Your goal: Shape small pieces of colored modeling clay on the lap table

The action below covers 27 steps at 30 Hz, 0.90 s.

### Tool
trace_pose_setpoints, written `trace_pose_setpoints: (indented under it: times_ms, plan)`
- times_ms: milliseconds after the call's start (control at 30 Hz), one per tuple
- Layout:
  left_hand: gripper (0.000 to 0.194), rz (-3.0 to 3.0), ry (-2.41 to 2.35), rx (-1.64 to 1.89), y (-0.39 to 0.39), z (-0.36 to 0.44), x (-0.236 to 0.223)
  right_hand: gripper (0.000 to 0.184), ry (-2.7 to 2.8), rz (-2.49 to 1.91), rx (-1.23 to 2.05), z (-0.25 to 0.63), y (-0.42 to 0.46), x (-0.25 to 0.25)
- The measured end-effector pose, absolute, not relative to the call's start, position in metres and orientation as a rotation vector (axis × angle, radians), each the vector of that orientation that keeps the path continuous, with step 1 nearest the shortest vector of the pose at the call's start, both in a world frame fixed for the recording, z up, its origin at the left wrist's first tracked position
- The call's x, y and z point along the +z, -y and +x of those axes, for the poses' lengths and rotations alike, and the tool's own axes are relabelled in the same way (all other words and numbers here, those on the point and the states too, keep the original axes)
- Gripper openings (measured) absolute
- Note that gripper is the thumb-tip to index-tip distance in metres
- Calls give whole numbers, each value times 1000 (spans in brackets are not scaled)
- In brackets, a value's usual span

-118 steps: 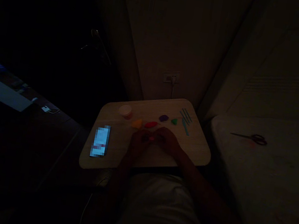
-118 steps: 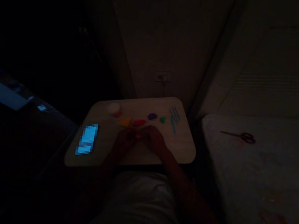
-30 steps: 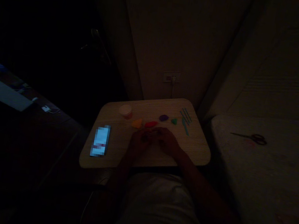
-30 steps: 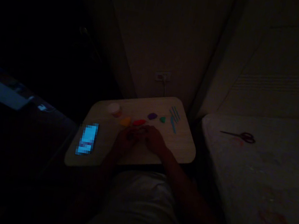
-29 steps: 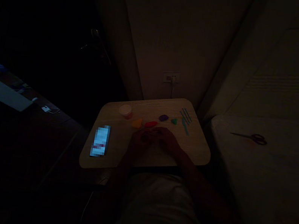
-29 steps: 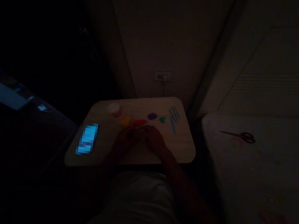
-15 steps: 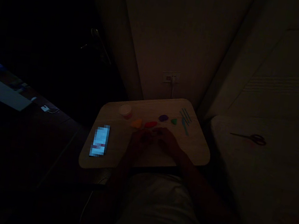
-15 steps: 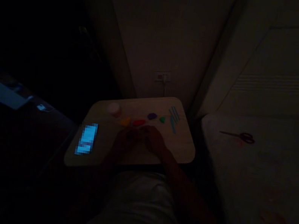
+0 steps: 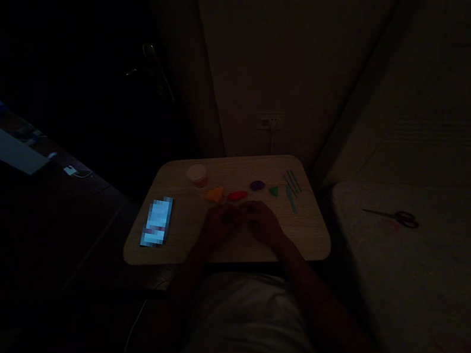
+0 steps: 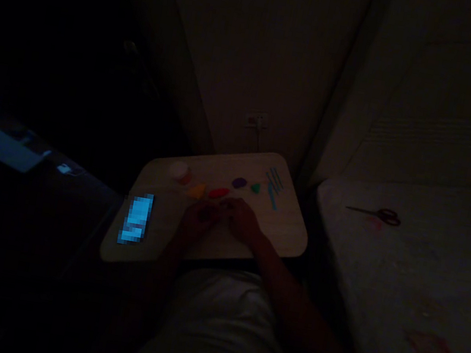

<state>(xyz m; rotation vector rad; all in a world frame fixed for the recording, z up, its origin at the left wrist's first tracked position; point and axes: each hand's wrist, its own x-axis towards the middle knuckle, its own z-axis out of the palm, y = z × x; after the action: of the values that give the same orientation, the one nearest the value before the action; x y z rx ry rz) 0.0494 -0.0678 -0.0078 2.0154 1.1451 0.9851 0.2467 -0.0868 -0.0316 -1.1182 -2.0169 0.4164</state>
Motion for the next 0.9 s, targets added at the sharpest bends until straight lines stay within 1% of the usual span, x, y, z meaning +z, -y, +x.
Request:
trace_pose_setpoints:
  times_ms: [267, 333, 467, 567, 667, 800, 900]
  plan:
    - [28, 2112, -1150, 966, 67, 50, -8, 43, 1973, -1123, 453, 245, 87, -27]
    - [28, 2137, -1171, 997, 68, 51, -7, 37, 1927, -1108, 487, 244, 87, -25]
    - [23, 2123, -1193, 993, 69, 51, -7, 19, 1853, -1073, 534, 243, 87, -24]
    - [30, 2080, -1190, 1013, 68, 50, -10, 10, 1805, -1082, 546, 243, 86, -25]
    - [35, 2030, -1201, 1045, 68, 49, -13, 8, 1758, -1067, 552, 244, 86, -26]
    - [30, 1949, -1219, 1089, 68, 49, -12, 10, 1741, -1036, 558, 246, 86, -28]
    - [26, 1998, -1193, 1054, 68, 49, -10, 12, 1742, -1025, 531, 246, 85, -30]
